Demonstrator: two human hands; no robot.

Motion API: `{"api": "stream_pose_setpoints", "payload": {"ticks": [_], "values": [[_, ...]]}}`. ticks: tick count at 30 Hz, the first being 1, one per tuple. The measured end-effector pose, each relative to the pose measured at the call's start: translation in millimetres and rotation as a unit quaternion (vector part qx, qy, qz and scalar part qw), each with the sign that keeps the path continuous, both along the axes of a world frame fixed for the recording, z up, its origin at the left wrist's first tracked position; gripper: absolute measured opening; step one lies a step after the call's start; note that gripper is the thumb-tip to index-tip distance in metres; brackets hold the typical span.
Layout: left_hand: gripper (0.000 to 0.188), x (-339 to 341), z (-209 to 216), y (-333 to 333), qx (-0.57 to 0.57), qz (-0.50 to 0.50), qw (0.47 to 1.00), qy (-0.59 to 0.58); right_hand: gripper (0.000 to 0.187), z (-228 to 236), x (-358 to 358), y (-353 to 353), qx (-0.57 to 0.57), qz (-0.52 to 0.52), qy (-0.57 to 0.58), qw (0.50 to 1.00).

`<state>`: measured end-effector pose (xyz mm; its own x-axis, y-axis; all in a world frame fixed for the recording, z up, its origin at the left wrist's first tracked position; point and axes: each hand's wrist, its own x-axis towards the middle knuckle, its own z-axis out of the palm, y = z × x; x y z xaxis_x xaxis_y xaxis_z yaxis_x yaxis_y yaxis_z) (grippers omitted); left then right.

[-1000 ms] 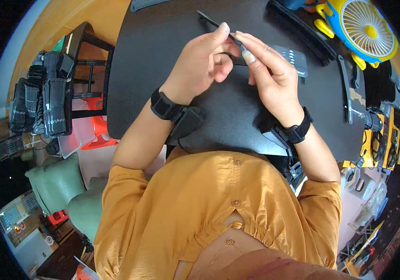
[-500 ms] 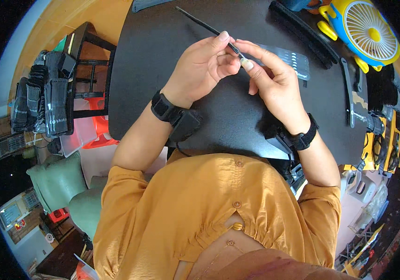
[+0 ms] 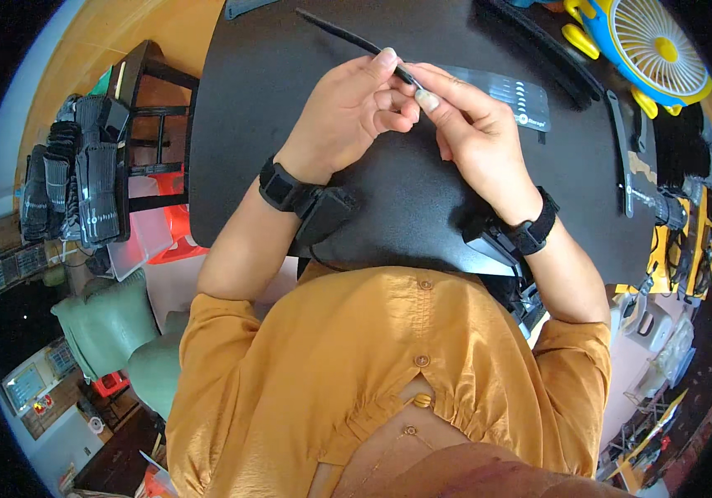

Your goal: Assembling components of a face shield by attaching straps and pins using a small screwdriver.

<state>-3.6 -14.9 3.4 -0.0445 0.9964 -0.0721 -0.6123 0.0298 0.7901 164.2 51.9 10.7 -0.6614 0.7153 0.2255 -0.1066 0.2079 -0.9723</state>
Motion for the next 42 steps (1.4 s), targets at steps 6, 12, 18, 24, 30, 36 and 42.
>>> {"api": "stream_pose_setpoints", "payload": {"ticks": [6, 12, 18, 24, 30, 36, 42], "values": [[0.033, 7.5, 19.3, -2.7, -0.062, 0.07, 0.97, 0.226, 0.027, 10.5, 5.4, 5.3, -0.021, -0.05, -0.066, 0.996], [0.03, 20.7, 10.5, -1.8, 0.074, 0.243, 0.775, 0.578, 0.026, 5.1, 2.4, 2.7, 0.074, -0.031, -0.02, 0.997], [0.02, 20.8, 2.5, 0.5, 0.101, 0.229, 0.785, 0.567, 0.026, 9.3, 5.4, -1.9, -0.049, -0.022, -0.046, 0.997], [0.014, 23.0, 7.9, -1.5, 0.117, 0.246, 0.767, 0.581, 0.027, 5.0, 5.9, -2.8, -0.057, -0.009, -0.034, 0.998], [0.01, 19.5, 8.9, -1.4, 0.144, 0.25, 0.762, 0.58, 0.027, 12.1, 6.6, -7.8, -0.075, -0.005, -0.023, 0.997], [0.013, 17.1, 1.9, 2.9, 0.144, 0.245, 0.796, 0.535, 0.025, 18.1, 9.4, -3.9, -0.197, 0.028, 0.001, 0.98], [0.014, 18.6, 7.1, 1.7, 0.097, 0.203, 0.862, 0.455, 0.025, 20.9, 9.8, -2.3, -0.192, 0.03, 0.021, 0.981]]}}
